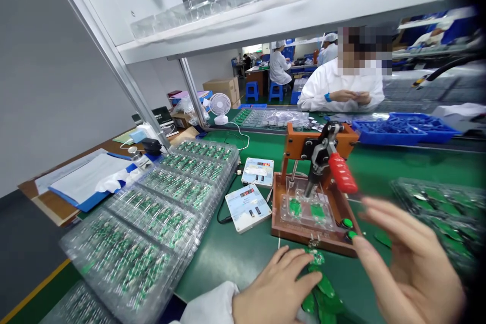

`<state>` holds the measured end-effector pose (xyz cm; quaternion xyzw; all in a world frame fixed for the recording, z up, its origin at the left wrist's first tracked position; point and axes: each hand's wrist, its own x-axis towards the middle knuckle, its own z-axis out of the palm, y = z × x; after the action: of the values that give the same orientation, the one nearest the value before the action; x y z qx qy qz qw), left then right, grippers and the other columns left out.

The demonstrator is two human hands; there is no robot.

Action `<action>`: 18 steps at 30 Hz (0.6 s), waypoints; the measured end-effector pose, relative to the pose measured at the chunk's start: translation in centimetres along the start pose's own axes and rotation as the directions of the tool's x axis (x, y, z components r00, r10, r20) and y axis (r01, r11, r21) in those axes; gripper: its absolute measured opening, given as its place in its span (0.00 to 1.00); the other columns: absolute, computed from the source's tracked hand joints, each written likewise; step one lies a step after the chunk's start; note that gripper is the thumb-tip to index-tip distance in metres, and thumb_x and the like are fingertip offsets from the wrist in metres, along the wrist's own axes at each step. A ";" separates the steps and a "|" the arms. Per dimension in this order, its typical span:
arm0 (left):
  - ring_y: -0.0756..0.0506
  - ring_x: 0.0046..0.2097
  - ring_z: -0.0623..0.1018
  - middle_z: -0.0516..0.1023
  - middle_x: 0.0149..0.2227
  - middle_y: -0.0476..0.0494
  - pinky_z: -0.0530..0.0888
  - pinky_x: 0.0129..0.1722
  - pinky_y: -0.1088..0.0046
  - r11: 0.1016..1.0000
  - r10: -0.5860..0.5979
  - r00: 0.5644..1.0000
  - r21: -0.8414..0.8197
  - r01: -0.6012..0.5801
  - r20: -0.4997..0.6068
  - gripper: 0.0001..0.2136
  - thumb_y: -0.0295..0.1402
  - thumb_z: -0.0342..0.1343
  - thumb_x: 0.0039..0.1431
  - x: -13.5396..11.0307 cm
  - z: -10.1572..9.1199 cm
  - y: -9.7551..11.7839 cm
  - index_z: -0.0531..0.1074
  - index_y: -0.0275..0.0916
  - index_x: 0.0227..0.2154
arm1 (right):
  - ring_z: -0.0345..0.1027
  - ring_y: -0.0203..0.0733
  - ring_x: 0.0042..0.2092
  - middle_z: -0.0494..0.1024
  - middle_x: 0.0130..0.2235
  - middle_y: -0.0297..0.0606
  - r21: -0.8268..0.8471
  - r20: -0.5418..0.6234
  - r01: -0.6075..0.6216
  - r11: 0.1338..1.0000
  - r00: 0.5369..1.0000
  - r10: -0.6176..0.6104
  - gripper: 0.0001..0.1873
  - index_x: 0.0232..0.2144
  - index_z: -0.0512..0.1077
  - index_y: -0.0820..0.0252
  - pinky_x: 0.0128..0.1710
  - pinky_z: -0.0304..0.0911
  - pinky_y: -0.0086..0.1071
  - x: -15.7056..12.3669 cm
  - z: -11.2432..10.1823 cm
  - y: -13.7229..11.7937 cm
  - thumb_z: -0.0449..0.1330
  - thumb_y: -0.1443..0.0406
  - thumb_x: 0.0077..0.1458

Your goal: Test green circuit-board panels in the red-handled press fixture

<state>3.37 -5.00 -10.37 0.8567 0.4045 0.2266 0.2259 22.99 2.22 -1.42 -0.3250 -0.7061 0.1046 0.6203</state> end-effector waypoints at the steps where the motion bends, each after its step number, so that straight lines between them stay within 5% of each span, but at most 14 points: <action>1: 0.37 0.72 0.57 0.61 0.70 0.35 0.52 0.73 0.50 1.000 0.003 1.000 -0.012 -0.003 -0.016 0.35 0.56 0.55 0.66 0.0 0.0 -0.1 0.60 0.40 0.68 | 0.70 0.54 0.61 0.74 0.60 0.42 0.033 -0.039 0.008 0.999 0.999 -0.007 0.27 0.60 0.72 0.50 0.60 0.68 0.49 1.2 0.5 -0.2 0.66 0.68 0.59; 5: 0.40 0.66 0.68 0.71 0.63 0.39 0.66 0.66 0.59 0.997 0.022 0.985 -0.072 -0.034 -0.173 0.25 0.53 0.50 0.71 0.3 0.1 -0.2 0.69 0.42 0.60 | 0.61 0.58 0.67 0.68 0.66 0.40 0.079 -0.035 0.162 0.984 0.987 -0.160 0.29 0.66 0.65 0.45 0.65 0.61 0.58 5.5 2.4 -0.2 0.60 0.65 0.65; 9: 0.42 0.57 0.76 0.79 0.54 0.42 0.73 0.57 0.64 0.994 0.046 0.951 -0.081 -0.074 -0.307 0.15 0.43 0.50 0.73 0.6 0.3 -0.1 0.75 0.40 0.51 | 0.64 0.52 0.66 0.73 0.62 0.41 0.019 0.084 0.329 0.944 0.940 -0.330 0.21 0.63 0.69 0.52 0.67 0.60 0.51 7.2 3.7 0.6 0.52 0.63 0.71; 18: 0.45 0.48 0.81 0.82 0.48 0.46 0.75 0.50 0.69 0.993 0.049 0.952 -0.089 -0.079 -0.304 0.09 0.34 0.52 0.71 0.4 1.1 -0.4 0.77 0.41 0.45 | 0.68 0.54 0.63 0.78 0.54 0.46 0.019 -0.021 0.446 0.895 0.895 -0.445 0.20 0.62 0.69 0.56 0.59 0.67 0.50 6.7 5.1 2.4 0.52 0.58 0.73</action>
<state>3.98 -4.72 -11.42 0.8125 0.3945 0.3815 0.1968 18.78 9.29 1.61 -0.1483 -0.7554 -0.0346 0.6373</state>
